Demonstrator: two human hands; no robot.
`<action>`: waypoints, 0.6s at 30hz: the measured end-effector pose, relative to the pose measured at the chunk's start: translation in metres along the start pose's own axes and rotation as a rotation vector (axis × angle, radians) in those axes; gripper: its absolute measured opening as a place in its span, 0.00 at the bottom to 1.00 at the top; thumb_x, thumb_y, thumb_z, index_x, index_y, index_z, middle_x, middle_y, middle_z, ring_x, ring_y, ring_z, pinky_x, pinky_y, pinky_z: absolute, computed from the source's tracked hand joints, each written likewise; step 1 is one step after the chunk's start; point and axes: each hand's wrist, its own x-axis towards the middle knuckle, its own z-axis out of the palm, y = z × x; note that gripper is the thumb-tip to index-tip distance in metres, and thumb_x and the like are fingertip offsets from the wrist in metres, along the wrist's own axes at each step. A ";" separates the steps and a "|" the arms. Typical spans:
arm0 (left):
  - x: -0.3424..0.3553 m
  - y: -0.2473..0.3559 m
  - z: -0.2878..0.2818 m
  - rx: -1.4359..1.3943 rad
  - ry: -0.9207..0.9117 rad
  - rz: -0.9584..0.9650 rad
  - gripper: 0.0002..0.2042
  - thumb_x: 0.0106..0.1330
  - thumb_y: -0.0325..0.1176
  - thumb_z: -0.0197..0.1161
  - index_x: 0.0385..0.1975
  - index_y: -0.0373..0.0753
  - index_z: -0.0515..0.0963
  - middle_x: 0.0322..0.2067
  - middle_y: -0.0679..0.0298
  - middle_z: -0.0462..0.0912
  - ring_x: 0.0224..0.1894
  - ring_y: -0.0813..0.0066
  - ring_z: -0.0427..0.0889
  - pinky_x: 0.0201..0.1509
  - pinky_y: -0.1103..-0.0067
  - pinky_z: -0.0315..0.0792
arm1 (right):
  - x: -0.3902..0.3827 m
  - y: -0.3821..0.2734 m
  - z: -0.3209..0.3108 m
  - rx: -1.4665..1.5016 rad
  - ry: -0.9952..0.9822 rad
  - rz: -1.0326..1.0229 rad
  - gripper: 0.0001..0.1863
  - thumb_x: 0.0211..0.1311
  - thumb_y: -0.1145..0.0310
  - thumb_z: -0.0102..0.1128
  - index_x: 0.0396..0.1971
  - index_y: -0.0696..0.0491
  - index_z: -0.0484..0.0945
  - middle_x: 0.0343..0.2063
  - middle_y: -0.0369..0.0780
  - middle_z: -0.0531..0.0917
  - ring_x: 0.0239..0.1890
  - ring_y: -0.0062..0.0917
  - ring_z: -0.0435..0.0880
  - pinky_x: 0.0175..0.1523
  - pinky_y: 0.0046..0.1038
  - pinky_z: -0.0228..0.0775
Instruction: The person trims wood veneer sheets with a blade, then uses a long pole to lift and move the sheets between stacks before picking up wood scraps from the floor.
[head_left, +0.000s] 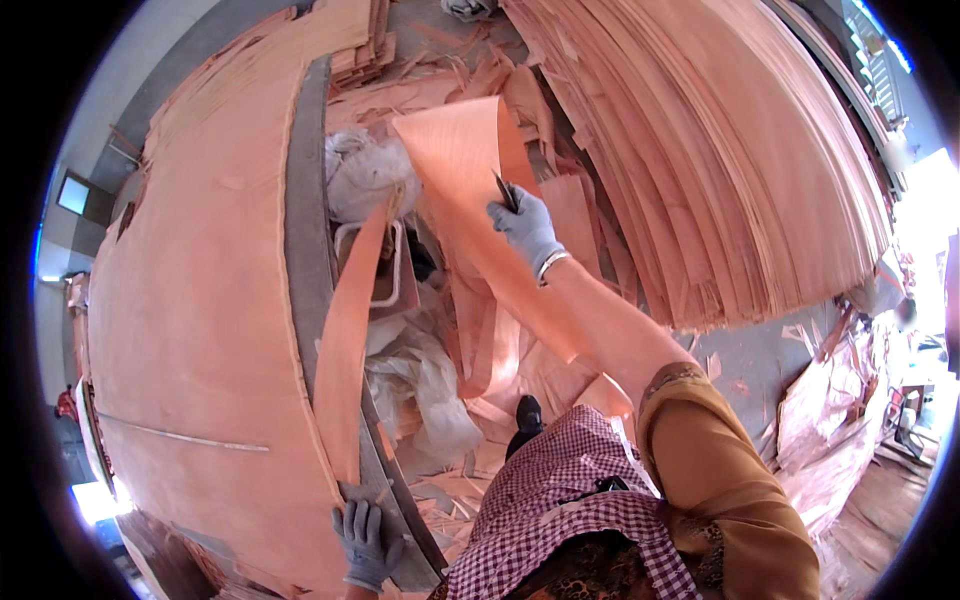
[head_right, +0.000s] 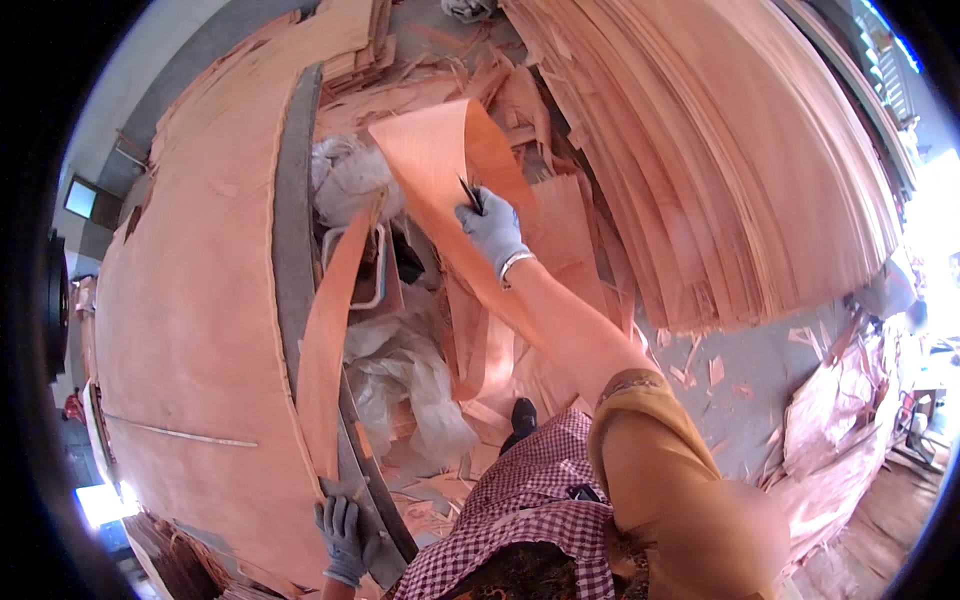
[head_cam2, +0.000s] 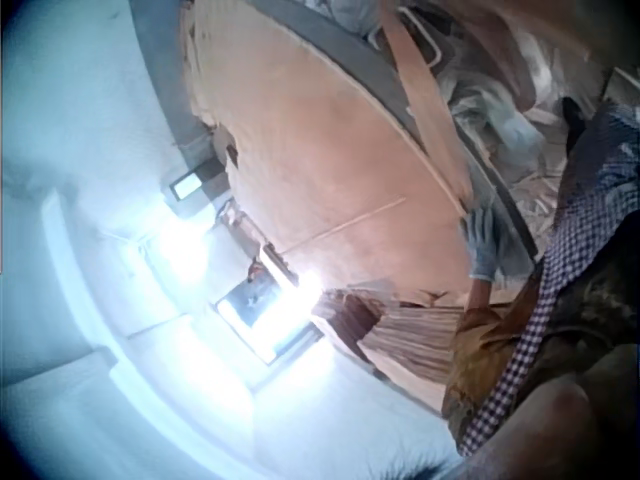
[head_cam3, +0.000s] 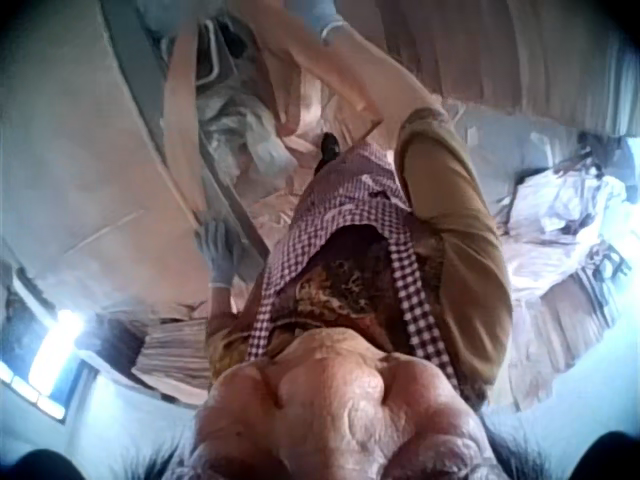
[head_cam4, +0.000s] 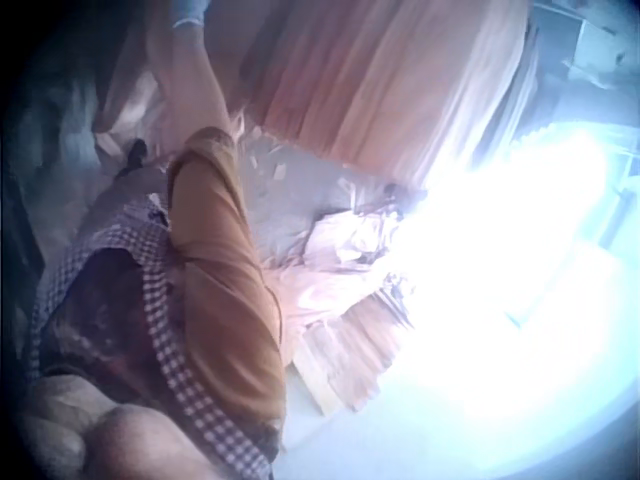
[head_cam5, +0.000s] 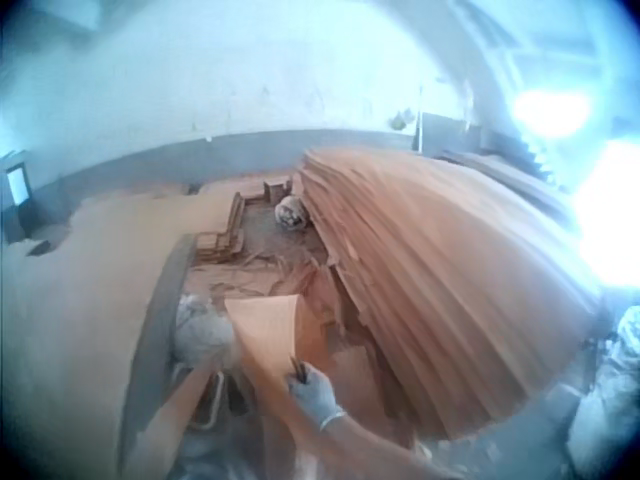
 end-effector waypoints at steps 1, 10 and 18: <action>0.013 0.002 -0.010 -0.040 -0.017 -0.001 0.28 0.50 0.45 0.58 0.49 0.35 0.66 0.49 0.52 0.67 0.59 0.49 0.59 0.62 0.50 0.47 | 0.011 0.008 -0.004 -0.048 0.024 -0.009 0.16 0.52 0.76 0.59 0.43 0.57 0.71 0.22 0.32 0.75 0.22 0.14 0.71 0.27 0.17 0.63; 0.241 0.007 -0.083 0.060 0.293 -0.137 0.17 0.56 0.30 0.55 0.47 0.33 0.69 0.50 0.51 0.69 0.55 0.47 0.64 0.58 0.57 0.57 | 0.118 0.017 -0.074 -0.445 -0.352 0.256 0.13 0.48 0.65 0.54 0.34 0.56 0.75 0.29 0.50 0.80 0.34 0.44 0.79 0.37 0.36 0.70; 0.521 -0.100 -0.095 0.104 0.309 -0.418 0.22 0.64 0.33 0.50 0.57 0.32 0.62 0.59 0.48 0.62 0.63 0.52 0.56 0.66 0.67 0.50 | 0.286 0.199 -0.177 -0.190 -0.239 0.571 0.05 0.55 0.66 0.54 0.23 0.50 0.73 0.11 0.31 0.66 0.13 0.17 0.65 0.17 0.23 0.58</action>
